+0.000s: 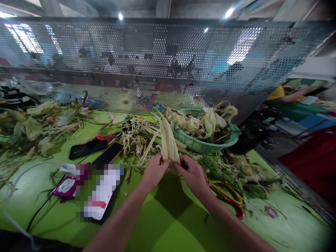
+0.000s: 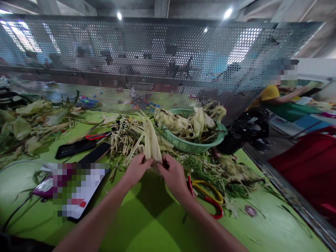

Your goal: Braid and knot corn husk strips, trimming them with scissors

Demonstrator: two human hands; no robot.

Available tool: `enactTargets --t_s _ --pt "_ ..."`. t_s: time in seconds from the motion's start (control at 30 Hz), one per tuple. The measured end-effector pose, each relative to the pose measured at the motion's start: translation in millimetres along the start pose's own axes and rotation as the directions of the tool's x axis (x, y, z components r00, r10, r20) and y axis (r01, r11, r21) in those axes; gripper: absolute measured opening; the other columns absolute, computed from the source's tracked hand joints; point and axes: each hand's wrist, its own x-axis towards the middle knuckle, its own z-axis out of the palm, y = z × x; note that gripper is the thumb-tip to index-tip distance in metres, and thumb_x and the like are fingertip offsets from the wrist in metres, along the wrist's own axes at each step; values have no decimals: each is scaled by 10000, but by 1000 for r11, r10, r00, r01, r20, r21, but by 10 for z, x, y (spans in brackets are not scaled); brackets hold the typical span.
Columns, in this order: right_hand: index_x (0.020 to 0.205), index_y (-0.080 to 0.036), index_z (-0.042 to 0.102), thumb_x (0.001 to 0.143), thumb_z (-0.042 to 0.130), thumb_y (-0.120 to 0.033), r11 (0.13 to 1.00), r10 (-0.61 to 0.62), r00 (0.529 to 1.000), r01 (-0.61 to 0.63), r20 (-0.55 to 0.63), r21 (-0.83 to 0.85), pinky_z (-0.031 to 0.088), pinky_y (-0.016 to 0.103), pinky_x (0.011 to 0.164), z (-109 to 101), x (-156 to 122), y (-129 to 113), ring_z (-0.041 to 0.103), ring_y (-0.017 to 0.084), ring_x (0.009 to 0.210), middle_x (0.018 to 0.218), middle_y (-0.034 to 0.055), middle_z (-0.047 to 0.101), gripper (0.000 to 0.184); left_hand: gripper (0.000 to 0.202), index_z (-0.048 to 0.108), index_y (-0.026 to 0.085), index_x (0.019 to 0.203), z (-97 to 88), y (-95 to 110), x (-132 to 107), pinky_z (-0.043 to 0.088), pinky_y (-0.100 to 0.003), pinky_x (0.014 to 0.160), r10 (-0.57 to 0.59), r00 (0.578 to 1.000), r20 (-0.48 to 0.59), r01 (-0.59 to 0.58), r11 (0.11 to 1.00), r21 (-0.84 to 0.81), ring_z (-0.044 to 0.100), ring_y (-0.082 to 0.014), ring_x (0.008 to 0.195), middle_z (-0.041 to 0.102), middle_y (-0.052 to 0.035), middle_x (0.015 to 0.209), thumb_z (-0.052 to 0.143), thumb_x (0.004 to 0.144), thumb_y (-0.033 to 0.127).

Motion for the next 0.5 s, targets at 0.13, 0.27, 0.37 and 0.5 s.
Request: enactTargets --t_s 0.13,0.27,0.37,0.5 --pt "695 -191 519 744 618 -384 984 86 995 -77 -47 160 346 240 526 -90 82 14 438 133 565 621 -25 508 222 265 588 177 815 -104 -40 53 356 -251 558 -113 988 -106 123 987 100 511 -141 580 593 -7 657 438 852 392" --pt "753 -180 563 725 647 -388 951 107 994 -92 -36 296 365 241 526 -139 115 5 452 130 567 635 -24 526 227 288 573 182 930 -185 -48 72 403 -284 675 -69 982 -176 113 961 253 564 -180 731 610 -52 833 511 816 440" --pt "781 -172 583 723 657 -384 943 106 994 -95 -18 318 384 245 546 -132 104 -2 474 136 588 657 -13 550 232 370 537 172 1058 -199 -25 52 416 -332 804 7 973 -232 65 951 302 563 -221 905 561 -111 1050 517 814 449" --pt "788 -173 584 728 652 -390 939 122 992 -122 22 322 385 244 539 -105 86 2 484 135 581 658 -11 564 235 377 499 172 1180 -151 -74 87 406 -355 894 49 976 -213 -4 978 208 542 -212 968 535 -104 1063 466 849 350"
